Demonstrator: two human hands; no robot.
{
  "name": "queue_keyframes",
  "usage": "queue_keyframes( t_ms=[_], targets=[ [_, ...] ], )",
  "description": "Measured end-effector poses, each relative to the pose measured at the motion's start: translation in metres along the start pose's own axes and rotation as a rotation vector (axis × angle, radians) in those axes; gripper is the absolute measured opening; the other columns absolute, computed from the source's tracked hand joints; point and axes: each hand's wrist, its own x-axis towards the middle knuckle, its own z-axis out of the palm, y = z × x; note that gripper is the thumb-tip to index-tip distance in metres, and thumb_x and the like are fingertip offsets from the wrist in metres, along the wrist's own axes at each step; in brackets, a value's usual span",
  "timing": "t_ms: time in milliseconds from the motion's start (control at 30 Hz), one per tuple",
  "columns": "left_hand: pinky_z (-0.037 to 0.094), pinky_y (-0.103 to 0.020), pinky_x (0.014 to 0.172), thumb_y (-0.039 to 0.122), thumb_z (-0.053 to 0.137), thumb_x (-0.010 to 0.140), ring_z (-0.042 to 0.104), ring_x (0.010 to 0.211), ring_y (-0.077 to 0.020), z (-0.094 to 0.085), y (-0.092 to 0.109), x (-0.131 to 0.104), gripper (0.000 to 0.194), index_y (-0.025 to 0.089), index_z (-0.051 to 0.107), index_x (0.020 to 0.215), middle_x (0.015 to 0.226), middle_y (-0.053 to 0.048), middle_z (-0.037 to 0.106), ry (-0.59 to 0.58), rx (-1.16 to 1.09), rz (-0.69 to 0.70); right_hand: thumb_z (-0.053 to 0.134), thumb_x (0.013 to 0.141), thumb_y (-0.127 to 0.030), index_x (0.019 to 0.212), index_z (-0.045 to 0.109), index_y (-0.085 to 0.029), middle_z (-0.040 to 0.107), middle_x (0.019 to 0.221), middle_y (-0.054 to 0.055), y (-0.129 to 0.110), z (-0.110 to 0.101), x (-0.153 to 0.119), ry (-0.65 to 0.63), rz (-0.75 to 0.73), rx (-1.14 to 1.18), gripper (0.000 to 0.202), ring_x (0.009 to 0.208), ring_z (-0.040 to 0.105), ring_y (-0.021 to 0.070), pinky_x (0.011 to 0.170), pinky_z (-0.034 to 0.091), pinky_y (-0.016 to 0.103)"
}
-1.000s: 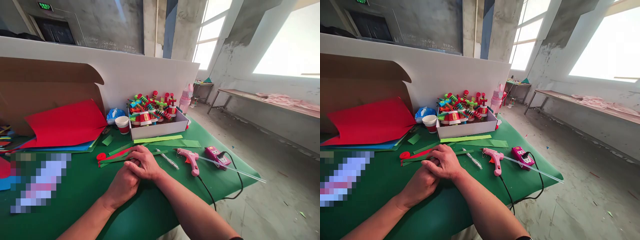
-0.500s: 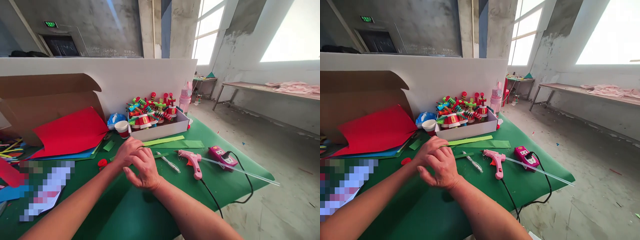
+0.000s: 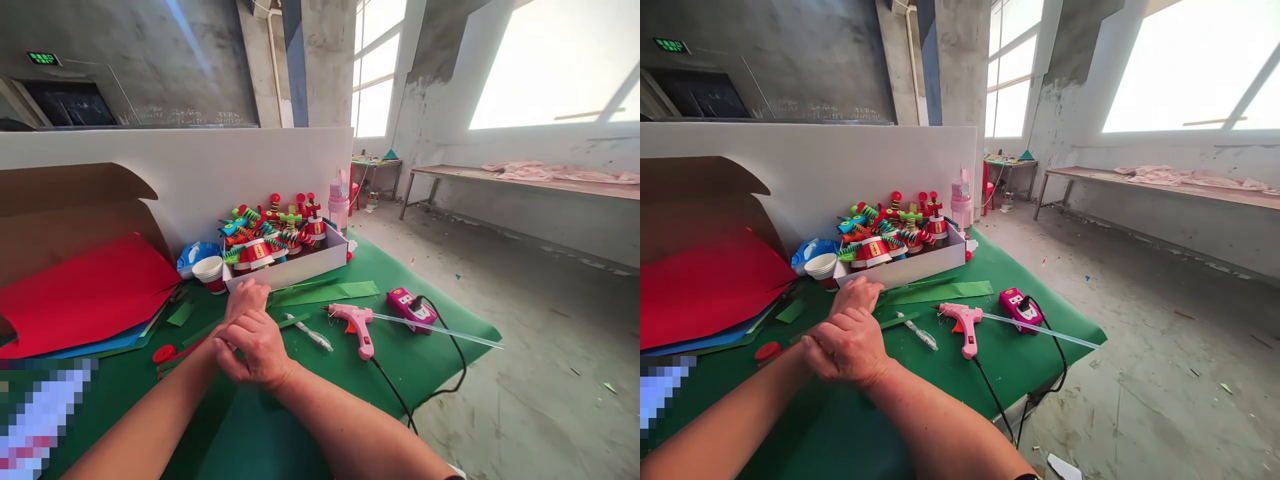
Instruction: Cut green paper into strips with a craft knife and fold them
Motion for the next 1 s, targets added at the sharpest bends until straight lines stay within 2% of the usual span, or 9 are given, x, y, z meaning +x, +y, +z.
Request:
queue_keyframes(
  t_ms=[167,267,333,400,533,667,833,900,1000],
  targets=[
    [0.040,-0.039,0.068,0.019,0.040,0.090,0.057,0.078,-0.0281,-0.044,-0.017,-0.044,0.032,0.021,0.072,0.093,0.072,-0.010,0.070,0.130,0.109,-0.090,0.048,0.094,-0.043,0.062,0.056,-0.020,0.058,0.060,-0.001,0.001,0.008,-0.004,-0.092,0.418,0.397,0.040,0.056,0.049,0.0107,0.057,0.043,0.023],
    [0.039,-0.039,0.070,0.019,0.042,0.093,0.059,0.083,-0.0273,-0.064,-0.022,-0.082,0.032,0.019,0.070,0.107,0.081,-0.009,0.073,0.214,0.239,-0.096,0.058,0.086,-0.060,0.074,0.064,-0.018,0.064,0.066,0.000,0.001,0.012,-0.001,-0.237,0.747,0.882,0.044,0.050,0.051,0.0090,0.047,0.042,0.021],
    [0.039,-0.039,0.070,0.016,0.043,0.094,0.060,0.083,-0.0258,-0.069,-0.018,-0.102,0.031,0.018,0.069,0.111,0.087,-0.010,0.074,0.226,0.299,-0.062,0.067,0.075,-0.066,0.086,0.067,-0.018,0.070,0.080,0.003,0.002,0.013,0.002,-0.234,0.882,1.131,0.050,0.053,0.056,0.0091,0.047,0.045,0.021],
    [0.039,-0.039,0.070,0.013,0.042,0.095,0.061,0.081,-0.0245,-0.067,-0.011,-0.114,0.031,0.016,0.068,0.112,0.087,-0.009,0.074,0.224,0.331,-0.048,0.073,0.070,-0.065,0.083,0.067,-0.017,0.071,0.084,0.005,0.005,0.012,0.004,-0.143,0.936,1.185,0.051,0.056,0.058,0.0086,0.049,0.047,0.020],
    [0.041,-0.040,0.072,0.011,0.038,0.098,0.062,0.084,-0.0239,-0.060,0.000,-0.120,0.033,0.015,0.067,0.114,0.091,-0.010,0.074,0.220,0.199,-0.060,0.080,0.065,-0.059,0.072,0.069,-0.015,0.063,0.060,0.003,0.014,0.007,0.007,-0.087,1.030,1.098,0.046,0.049,0.054,0.0100,0.047,0.047,0.022],
    [0.046,-0.039,0.077,0.025,0.045,0.099,0.062,0.092,-0.0235,-0.058,0.003,-0.123,0.030,0.019,0.064,0.122,0.104,-0.009,0.074,0.206,0.035,-0.071,0.087,0.052,-0.055,0.076,0.075,-0.016,0.067,0.071,0.003,0.019,0.000,0.010,-0.013,1.037,1.049,0.048,0.052,0.053,0.0101,0.050,0.048,0.025],
    [0.050,-0.033,0.077,0.050,0.045,0.096,0.065,0.089,-0.0205,-0.061,-0.004,-0.128,0.046,0.021,0.058,0.128,0.100,-0.006,0.074,0.238,-0.702,-0.463,0.084,0.055,-0.058,0.080,0.077,-0.018,0.068,0.077,0.002,0.019,-0.003,0.012,0.079,0.969,0.932,0.048,0.054,0.051,0.0101,0.052,0.048,0.026],
    [0.049,-0.029,0.070,0.057,0.046,0.091,0.065,0.076,-0.0185,-0.062,-0.010,-0.127,0.048,0.020,0.061,0.119,0.085,-0.003,0.072,0.228,-0.875,-0.629,0.082,0.059,-0.058,0.081,0.077,-0.019,0.067,0.077,0.003,0.017,-0.002,0.012,0.063,0.941,0.904,0.046,0.055,0.051,0.0110,0.054,0.049,0.027],
    [0.045,-0.028,0.065,0.064,0.057,0.078,0.062,0.068,-0.0180,-0.066,-0.014,-0.124,0.048,0.020,0.065,0.097,0.070,0.000,0.067,0.132,-1.033,-0.706,0.079,0.062,-0.059,0.082,0.077,-0.019,0.068,0.078,0.003,0.014,-0.001,0.010,0.052,0.926,0.888,0.045,0.057,0.053,0.0118,0.056,0.050,0.028]
  ],
)
